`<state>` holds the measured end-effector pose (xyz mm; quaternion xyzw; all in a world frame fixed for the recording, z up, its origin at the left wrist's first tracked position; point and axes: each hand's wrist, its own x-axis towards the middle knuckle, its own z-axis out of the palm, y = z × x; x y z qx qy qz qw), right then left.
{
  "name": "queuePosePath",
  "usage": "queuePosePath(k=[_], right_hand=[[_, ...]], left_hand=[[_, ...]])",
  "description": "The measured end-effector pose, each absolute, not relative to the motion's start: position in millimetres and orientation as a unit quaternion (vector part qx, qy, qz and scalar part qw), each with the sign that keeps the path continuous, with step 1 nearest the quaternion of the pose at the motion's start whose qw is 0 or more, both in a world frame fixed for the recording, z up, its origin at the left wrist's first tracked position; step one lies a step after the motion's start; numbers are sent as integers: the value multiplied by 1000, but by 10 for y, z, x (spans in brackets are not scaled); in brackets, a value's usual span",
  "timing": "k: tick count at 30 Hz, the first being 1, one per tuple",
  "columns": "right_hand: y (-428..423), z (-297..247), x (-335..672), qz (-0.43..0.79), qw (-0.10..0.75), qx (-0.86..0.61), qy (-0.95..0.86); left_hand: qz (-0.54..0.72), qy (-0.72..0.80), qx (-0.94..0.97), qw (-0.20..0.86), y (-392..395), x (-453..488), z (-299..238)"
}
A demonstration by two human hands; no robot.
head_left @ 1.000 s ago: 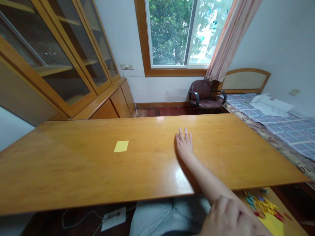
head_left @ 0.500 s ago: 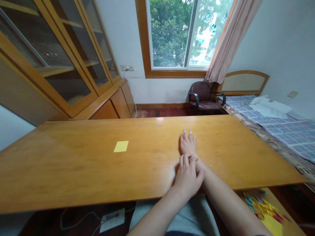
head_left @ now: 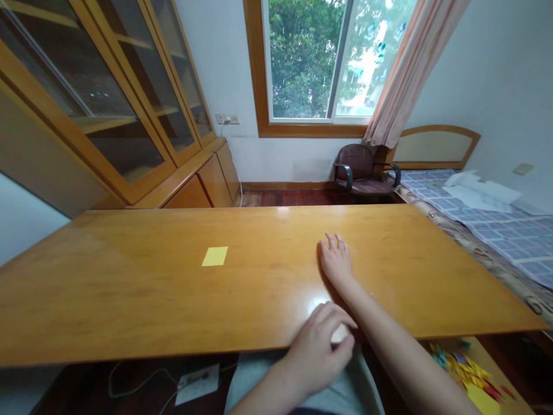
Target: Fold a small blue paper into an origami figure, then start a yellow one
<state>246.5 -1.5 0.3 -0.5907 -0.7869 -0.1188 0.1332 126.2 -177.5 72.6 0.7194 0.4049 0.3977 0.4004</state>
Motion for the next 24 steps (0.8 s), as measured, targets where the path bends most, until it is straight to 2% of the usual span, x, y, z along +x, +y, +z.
queuePosePath(k=[7,13,24], right_hand=[[-200,39,2924,-1,221,-501,-837],[-344,-91,3332,57,284,-500,-816],[-482,-217,3309,62,224,-473,-850]], left_hand=[[366,562,701,242,-1343,157,326],[299,643,700,82,-1040,-529,-4],[139,624,769,23,-915,-536,-133]])
